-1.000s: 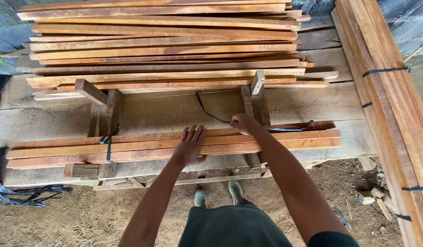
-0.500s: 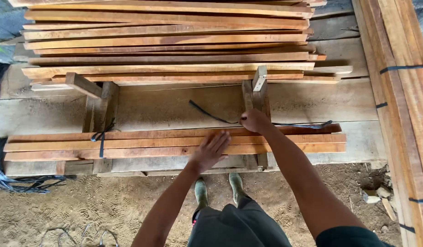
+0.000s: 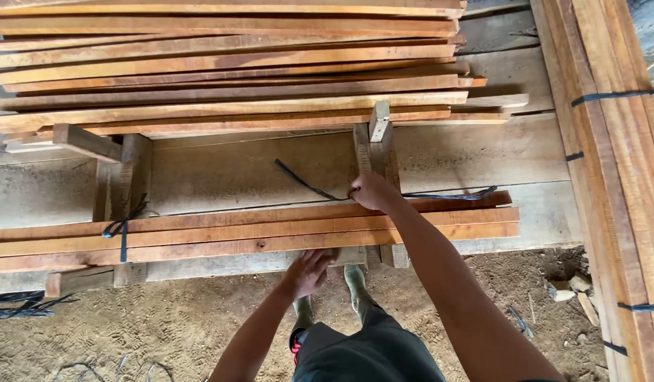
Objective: Bundling groups of wooden slats together using plastic ties.
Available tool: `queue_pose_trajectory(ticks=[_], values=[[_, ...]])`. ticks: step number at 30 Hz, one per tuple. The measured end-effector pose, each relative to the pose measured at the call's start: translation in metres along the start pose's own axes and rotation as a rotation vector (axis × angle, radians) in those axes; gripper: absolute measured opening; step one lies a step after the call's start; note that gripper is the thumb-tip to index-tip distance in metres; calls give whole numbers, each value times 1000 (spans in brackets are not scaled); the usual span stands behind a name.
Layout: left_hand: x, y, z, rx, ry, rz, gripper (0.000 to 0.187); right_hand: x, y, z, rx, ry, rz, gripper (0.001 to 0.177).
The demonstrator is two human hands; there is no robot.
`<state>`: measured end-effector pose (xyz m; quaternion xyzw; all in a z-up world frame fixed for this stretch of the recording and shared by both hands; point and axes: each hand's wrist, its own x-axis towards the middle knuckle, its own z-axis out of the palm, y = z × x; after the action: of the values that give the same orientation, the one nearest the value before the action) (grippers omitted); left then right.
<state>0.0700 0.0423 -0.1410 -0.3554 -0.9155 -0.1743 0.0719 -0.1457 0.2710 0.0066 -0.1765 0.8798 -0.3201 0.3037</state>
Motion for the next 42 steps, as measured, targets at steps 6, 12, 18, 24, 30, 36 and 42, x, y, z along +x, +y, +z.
queue_pose_trajectory(ticks=[6,12,18,24,30,36,42], values=[[9,-25,165,-48,229,-218,42,18,25,11,11,-56,10,24],[82,16,93,-278,-157,-685,41,11,22,7,28,-105,-45,38],[78,28,90,-205,195,-625,23,-3,9,1,6,-99,-57,37],[68,59,18,-183,133,-552,25,25,31,26,-161,75,-126,53],[50,62,19,-342,315,-476,19,36,48,40,-764,236,-329,43],[47,75,-11,-471,244,-548,23,-7,11,46,-933,277,-290,33],[32,81,0,-989,217,-783,25,-48,7,79,-930,400,-244,27]])
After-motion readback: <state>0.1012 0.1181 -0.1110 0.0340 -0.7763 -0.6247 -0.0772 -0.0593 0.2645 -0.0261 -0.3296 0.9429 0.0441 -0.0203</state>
